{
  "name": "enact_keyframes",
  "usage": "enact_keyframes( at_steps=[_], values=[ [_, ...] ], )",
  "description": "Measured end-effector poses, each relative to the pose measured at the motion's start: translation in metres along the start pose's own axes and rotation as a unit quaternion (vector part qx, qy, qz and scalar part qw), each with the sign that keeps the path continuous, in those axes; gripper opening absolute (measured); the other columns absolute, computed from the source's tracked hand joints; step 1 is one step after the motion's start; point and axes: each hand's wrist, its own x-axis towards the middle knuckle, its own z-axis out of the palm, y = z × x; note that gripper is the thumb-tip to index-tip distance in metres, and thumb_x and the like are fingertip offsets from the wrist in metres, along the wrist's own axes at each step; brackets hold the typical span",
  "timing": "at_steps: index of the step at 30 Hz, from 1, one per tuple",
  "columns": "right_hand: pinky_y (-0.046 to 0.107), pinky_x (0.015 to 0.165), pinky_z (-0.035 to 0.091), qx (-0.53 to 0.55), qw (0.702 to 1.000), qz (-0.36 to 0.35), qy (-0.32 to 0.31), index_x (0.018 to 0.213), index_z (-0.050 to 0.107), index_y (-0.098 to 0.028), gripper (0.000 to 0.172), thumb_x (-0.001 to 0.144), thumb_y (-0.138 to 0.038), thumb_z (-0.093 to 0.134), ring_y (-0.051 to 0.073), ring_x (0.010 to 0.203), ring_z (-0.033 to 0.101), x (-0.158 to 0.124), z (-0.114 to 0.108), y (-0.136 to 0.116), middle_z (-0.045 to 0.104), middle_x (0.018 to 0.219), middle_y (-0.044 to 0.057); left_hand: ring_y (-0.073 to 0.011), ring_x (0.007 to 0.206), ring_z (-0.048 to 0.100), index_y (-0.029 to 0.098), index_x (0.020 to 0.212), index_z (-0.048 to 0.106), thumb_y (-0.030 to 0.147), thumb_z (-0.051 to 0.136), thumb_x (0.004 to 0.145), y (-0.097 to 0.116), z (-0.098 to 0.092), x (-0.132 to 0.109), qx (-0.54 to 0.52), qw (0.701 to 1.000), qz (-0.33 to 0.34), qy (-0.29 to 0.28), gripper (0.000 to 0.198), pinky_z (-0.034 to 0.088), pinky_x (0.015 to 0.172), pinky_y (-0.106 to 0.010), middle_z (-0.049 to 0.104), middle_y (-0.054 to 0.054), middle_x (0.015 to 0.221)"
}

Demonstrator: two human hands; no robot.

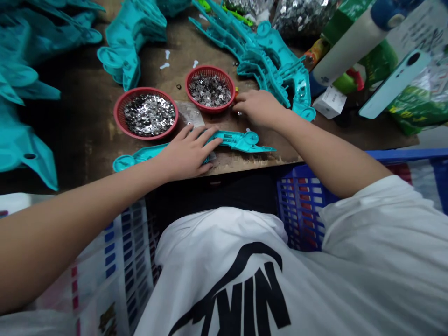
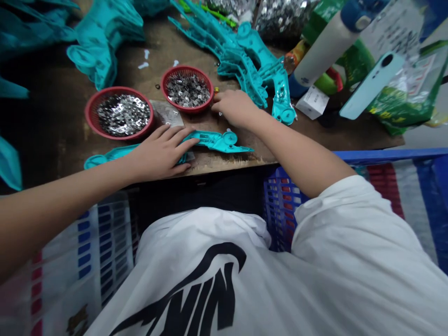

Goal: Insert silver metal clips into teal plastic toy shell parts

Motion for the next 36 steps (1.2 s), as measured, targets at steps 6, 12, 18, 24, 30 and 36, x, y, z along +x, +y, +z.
enact_keyframes(
  at_steps=[6,12,18,24,30,36],
  values=[
    [0.042,0.096,0.062,-0.058,0.993,0.076,-0.07,0.13,0.101,-0.028,0.031,0.116,-0.023,0.074,0.029,0.115,0.084,0.013,-0.03,-0.052,0.098,0.134,0.011,-0.0517,0.197,0.043,0.021,0.199,0.057,0.059,0.072,0.12,-0.005,-0.004,0.0,0.008,1.0,0.008,-0.004,0.089,0.026,0.165,-0.079,0.041,-0.021,0.214],
    [0.048,0.113,0.067,0.177,0.974,-0.064,-0.126,0.147,0.097,-0.023,0.04,0.127,-0.042,0.069,0.031,0.126,0.086,0.015,-0.055,-0.079,0.095,0.14,0.012,-0.0536,0.194,0.047,0.023,0.183,0.072,0.065,0.072,0.116,-0.006,-0.005,0.006,-0.033,0.999,0.014,0.036,0.079,0.032,0.162,-0.08,0.051,-0.02,0.208],
    [0.039,0.105,0.067,0.162,0.974,-0.117,-0.111,0.133,0.099,-0.023,0.047,0.127,-0.052,0.063,0.022,0.113,0.084,0.018,-0.028,-0.065,0.094,0.128,0.01,-0.0533,0.186,0.056,0.022,0.18,0.07,0.049,0.07,0.112,-0.007,0.009,0.014,-0.088,0.995,-0.006,0.05,0.073,0.042,0.157,-0.076,0.055,-0.021,0.204],
    [0.027,0.092,0.062,0.105,0.975,-0.188,-0.052,0.127,0.098,-0.024,0.071,0.135,-0.069,0.044,0.012,0.101,0.082,0.02,-0.028,-0.067,0.094,0.117,0.005,-0.0578,0.18,0.057,0.021,0.184,0.066,0.05,0.071,0.107,-0.012,0.009,0.017,-0.118,0.993,0.002,0.027,0.082,0.044,0.153,-0.083,0.056,-0.019,0.2],
    [0.029,0.092,0.064,0.07,0.971,-0.209,-0.088,0.128,0.098,-0.031,0.064,0.133,-0.067,0.044,0.015,0.105,0.086,0.018,-0.032,-0.078,0.096,0.12,0.003,-0.0504,0.18,0.056,0.028,0.175,0.075,0.074,0.08,0.11,-0.023,0.002,0.018,-0.18,0.983,-0.006,-0.022,0.079,0.035,0.161,-0.077,0.069,-0.012,0.189],
    [0.028,0.096,0.064,0.151,0.969,-0.159,-0.116,0.128,0.099,-0.037,0.047,0.127,-0.059,0.058,0.017,0.104,0.085,0.02,-0.039,-0.078,0.096,0.12,0.002,-0.0534,0.178,0.059,0.021,0.182,0.067,0.06,0.085,0.112,-0.017,-0.007,0.023,-0.107,0.993,0.006,-0.054,0.082,0.043,0.156,-0.084,0.066,-0.016,0.194]
  ],
)
